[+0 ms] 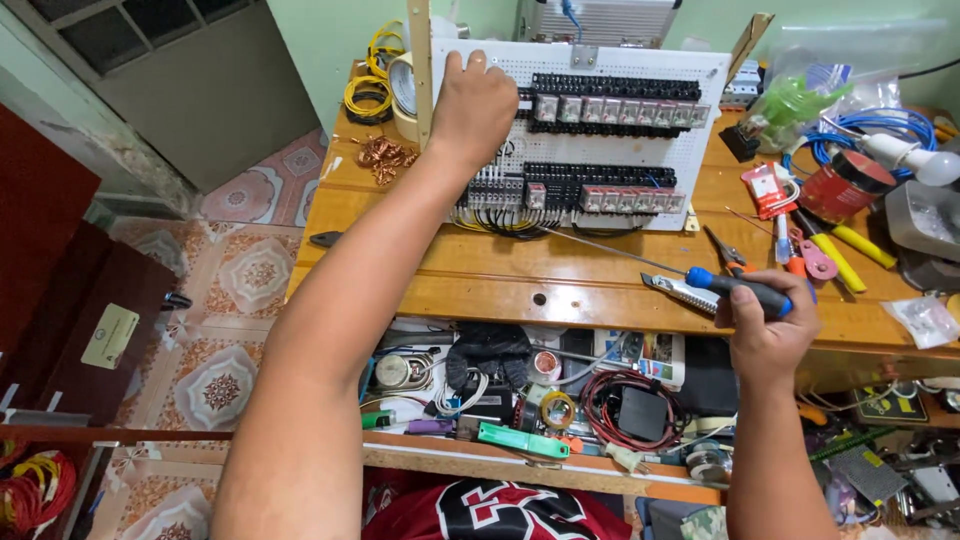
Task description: Wiring and assembling an electrical control panel using wire strippers, pliers, and a screwdriver.
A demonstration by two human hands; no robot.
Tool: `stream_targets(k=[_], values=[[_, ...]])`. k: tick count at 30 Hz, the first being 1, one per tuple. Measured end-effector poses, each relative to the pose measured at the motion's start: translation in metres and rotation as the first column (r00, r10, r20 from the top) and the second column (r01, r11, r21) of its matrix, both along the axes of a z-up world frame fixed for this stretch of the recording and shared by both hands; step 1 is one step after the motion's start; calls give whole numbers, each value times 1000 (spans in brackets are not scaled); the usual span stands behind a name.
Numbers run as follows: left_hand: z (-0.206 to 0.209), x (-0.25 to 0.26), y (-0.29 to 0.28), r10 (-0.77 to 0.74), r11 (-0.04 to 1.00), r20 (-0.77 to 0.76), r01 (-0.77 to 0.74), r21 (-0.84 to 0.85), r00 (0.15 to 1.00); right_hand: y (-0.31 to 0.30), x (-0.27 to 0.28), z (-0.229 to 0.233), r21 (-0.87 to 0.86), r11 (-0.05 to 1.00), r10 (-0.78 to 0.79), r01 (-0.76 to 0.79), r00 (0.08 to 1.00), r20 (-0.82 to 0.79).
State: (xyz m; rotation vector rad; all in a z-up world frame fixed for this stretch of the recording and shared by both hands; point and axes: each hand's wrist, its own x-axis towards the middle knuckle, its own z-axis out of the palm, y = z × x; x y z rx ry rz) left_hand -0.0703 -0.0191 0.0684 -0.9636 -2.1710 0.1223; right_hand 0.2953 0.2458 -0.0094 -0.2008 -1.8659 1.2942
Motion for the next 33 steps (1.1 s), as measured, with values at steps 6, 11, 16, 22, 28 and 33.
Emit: stream_targets(k=[6, 11, 16, 22, 28, 33], values=[[-27, 7, -7, -49, 979, -322, 110, 174, 945, -6, -1, -2, -57, 998, 28, -28, 1000, -3], [-14, 23, -22, -84, 985, -316, 126, 114, 945, -6, 3, -2, -54, 997, 48, -48, 999, -2], [-7, 18, -19, -199, 975, -174, 213, 66, 964, -8, 3, -5, -44, 999, 22, -21, 1000, 22], [-4, 9, -2, -62, 996, -141, 70, 52, 988, -9, 3, -4, 26, 999, 17, -19, 997, 75], [-5, 6, -1, -116, 991, 51, 113, 68, 992, -12, 4, -1, 15, 998, 52, -53, 996, 70], [1, 9, 1, -146, 983, 128, 129, 132, 981, -19, 4, 4, 19, 1000, 20, -22, 995, 95]])
